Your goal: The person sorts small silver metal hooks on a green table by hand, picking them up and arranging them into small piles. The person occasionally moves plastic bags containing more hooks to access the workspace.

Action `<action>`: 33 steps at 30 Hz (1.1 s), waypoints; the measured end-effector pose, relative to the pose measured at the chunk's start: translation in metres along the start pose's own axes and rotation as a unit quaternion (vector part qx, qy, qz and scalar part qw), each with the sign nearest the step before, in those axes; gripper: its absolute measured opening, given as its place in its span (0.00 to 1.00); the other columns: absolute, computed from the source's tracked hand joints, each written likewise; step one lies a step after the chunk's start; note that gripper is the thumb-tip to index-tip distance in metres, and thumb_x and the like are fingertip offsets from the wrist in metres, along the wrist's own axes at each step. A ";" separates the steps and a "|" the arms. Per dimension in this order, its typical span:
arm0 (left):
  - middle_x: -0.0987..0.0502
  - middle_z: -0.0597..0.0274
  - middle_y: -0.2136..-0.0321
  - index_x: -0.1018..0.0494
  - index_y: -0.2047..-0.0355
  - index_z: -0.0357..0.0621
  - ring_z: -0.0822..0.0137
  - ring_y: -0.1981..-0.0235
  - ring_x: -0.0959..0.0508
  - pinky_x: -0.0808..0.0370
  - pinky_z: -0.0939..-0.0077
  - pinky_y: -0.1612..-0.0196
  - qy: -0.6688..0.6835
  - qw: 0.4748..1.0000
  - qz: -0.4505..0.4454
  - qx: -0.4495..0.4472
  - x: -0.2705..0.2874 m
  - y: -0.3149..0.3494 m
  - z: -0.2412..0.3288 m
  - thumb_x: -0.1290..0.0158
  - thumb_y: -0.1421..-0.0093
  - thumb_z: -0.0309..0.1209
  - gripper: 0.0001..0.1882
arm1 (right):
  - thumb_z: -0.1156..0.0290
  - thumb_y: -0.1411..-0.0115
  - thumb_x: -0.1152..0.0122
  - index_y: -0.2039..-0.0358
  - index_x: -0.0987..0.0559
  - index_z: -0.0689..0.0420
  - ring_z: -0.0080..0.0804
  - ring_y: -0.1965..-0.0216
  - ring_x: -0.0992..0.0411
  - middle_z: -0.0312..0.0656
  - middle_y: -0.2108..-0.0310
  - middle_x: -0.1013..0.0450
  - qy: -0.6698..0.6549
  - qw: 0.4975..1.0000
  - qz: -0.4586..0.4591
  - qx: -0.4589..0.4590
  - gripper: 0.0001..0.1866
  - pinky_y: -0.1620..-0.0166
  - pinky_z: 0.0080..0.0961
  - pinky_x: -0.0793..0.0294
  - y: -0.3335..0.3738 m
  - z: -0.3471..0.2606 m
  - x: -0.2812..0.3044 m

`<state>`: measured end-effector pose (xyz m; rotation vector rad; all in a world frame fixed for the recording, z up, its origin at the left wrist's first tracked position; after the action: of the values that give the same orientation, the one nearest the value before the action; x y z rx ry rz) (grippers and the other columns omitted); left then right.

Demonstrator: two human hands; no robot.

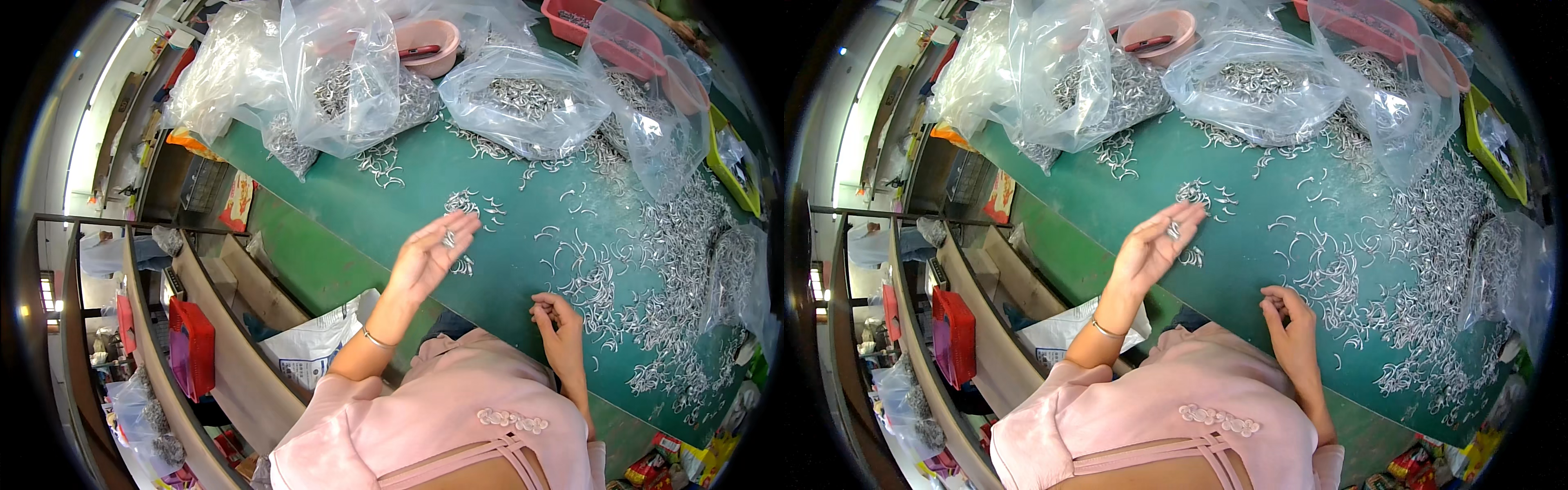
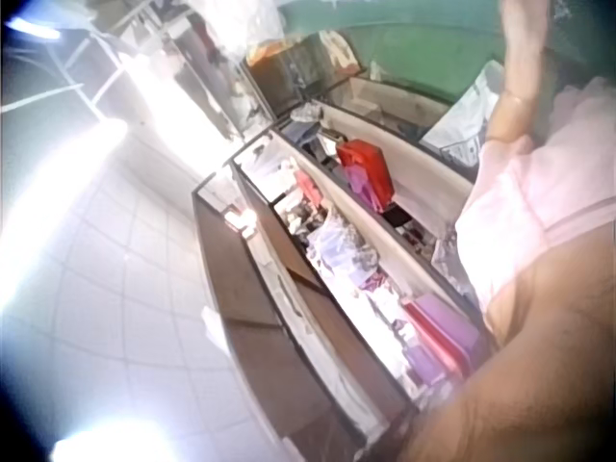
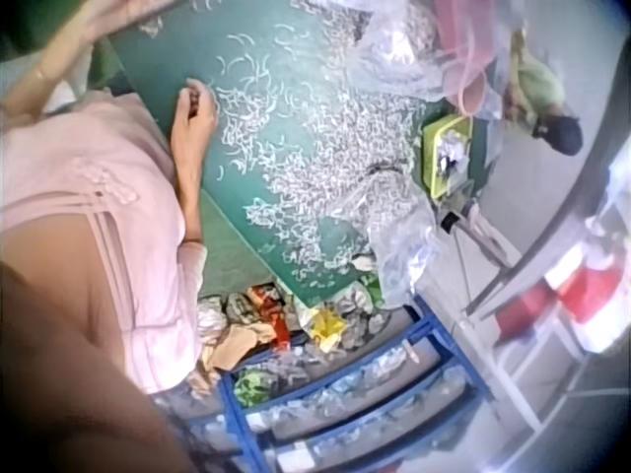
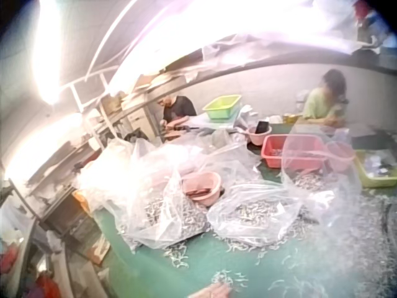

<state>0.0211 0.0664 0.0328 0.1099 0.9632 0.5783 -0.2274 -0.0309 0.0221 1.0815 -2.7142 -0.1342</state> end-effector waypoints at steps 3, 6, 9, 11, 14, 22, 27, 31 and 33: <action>0.36 0.32 0.40 0.42 0.40 0.20 0.46 0.38 0.33 0.32 0.60 0.35 -0.044 0.992 0.072 -0.097 0.010 -0.009 0.014 0.54 0.34 0.20 0.24 | 0.79 0.40 0.40 0.58 0.21 0.62 0.22 0.73 0.30 0.41 0.70 0.24 0.002 1.000 0.003 -0.009 0.09 0.68 0.20 0.30 0.001 0.002 0.001; 0.33 0.35 0.42 0.39 0.41 0.22 0.50 0.39 0.31 0.32 0.62 0.36 -0.095 0.982 0.090 -0.139 0.016 -0.020 0.020 0.55 0.33 0.22 0.21 | 0.79 0.40 0.40 0.58 0.21 0.62 0.22 0.73 0.31 0.41 0.70 0.24 0.008 1.000 0.009 -0.007 0.09 0.69 0.20 0.31 0.001 0.002 0.002; 0.31 0.41 0.42 0.35 0.43 0.25 0.55 0.40 0.30 0.34 0.66 0.36 -0.198 0.957 0.114 -0.176 0.018 -0.035 0.019 0.56 0.31 0.26 0.20 | 0.79 0.40 0.40 0.58 0.21 0.62 0.22 0.74 0.31 0.40 0.71 0.24 0.017 1.000 0.009 -0.014 0.09 0.70 0.20 0.32 0.001 0.001 0.002; 0.28 0.49 0.43 0.31 0.44 0.31 0.60 0.40 0.29 0.37 0.69 0.36 -0.312 0.921 0.119 -0.202 0.021 -0.047 0.015 0.57 0.30 0.29 0.18 | 0.79 0.39 0.41 0.58 0.21 0.62 0.22 0.74 0.32 0.40 0.71 0.25 0.028 1.000 0.006 -0.007 0.09 0.71 0.20 0.33 0.000 -0.003 0.003; 0.28 0.52 0.43 0.32 0.42 0.32 0.61 0.38 0.32 0.42 0.68 0.33 -0.526 0.819 0.058 -0.222 0.027 -0.057 0.010 0.59 0.28 0.32 0.20 | 0.79 0.39 0.41 0.58 0.21 0.62 0.21 0.74 0.32 0.39 0.71 0.25 0.034 0.999 0.005 0.002 0.09 0.72 0.19 0.33 -0.001 -0.004 0.003; 0.24 0.49 0.49 0.28 0.48 0.36 0.60 0.44 0.27 0.34 0.69 0.40 -0.460 0.816 0.095 -0.337 0.017 -0.030 0.012 0.53 0.37 0.19 0.17 | 0.79 0.37 0.44 0.56 0.23 0.63 0.16 0.73 0.34 0.35 0.71 0.26 0.033 0.999 -0.027 -0.034 0.09 0.70 0.14 0.34 -0.004 -0.009 0.004; 0.22 0.54 0.51 0.23 0.56 0.40 0.56 0.45 0.25 0.37 0.57 0.36 -0.681 0.686 -0.027 -0.255 0.000 0.023 -0.004 0.43 0.44 0.19 0.14 | 0.78 0.41 0.39 0.55 0.22 0.60 0.29 0.68 0.30 0.42 0.65 0.26 0.118 0.992 0.032 -0.013 0.12 0.66 0.24 0.31 0.000 -0.004 0.018; 0.23 0.56 0.49 0.22 0.58 0.40 0.55 0.40 0.28 0.46 0.40 0.33 -0.760 0.583 -0.061 -0.281 0.014 0.032 -0.037 0.40 0.45 0.23 0.13 | 0.69 0.48 0.32 0.45 0.25 0.51 0.54 0.38 0.43 0.46 0.42 0.37 0.371 0.918 0.060 0.126 0.28 0.38 0.51 0.46 0.009 -0.013 0.030; 0.24 0.56 0.47 0.22 0.58 0.39 0.54 0.39 0.29 0.47 0.39 0.33 -0.755 0.582 -0.016 -0.301 0.028 0.034 -0.041 0.40 0.45 0.21 0.13 | 0.68 0.47 0.32 0.44 0.25 0.50 0.53 0.36 0.44 0.46 0.40 0.37 0.456 0.883 0.025 0.112 0.28 0.37 0.54 0.47 0.021 -0.008 0.034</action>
<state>-0.0136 0.1024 -0.0006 -0.0514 -0.9543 0.5140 -0.2638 -0.0390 0.0386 0.8171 -1.9048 0.5712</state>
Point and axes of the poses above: each hand's wrist, its own y-axis away from the middle knuckle, its own x-axis out of the back of the hand, z = x × y, the point moved 2 cm from there along -y, towards the middle knuckle
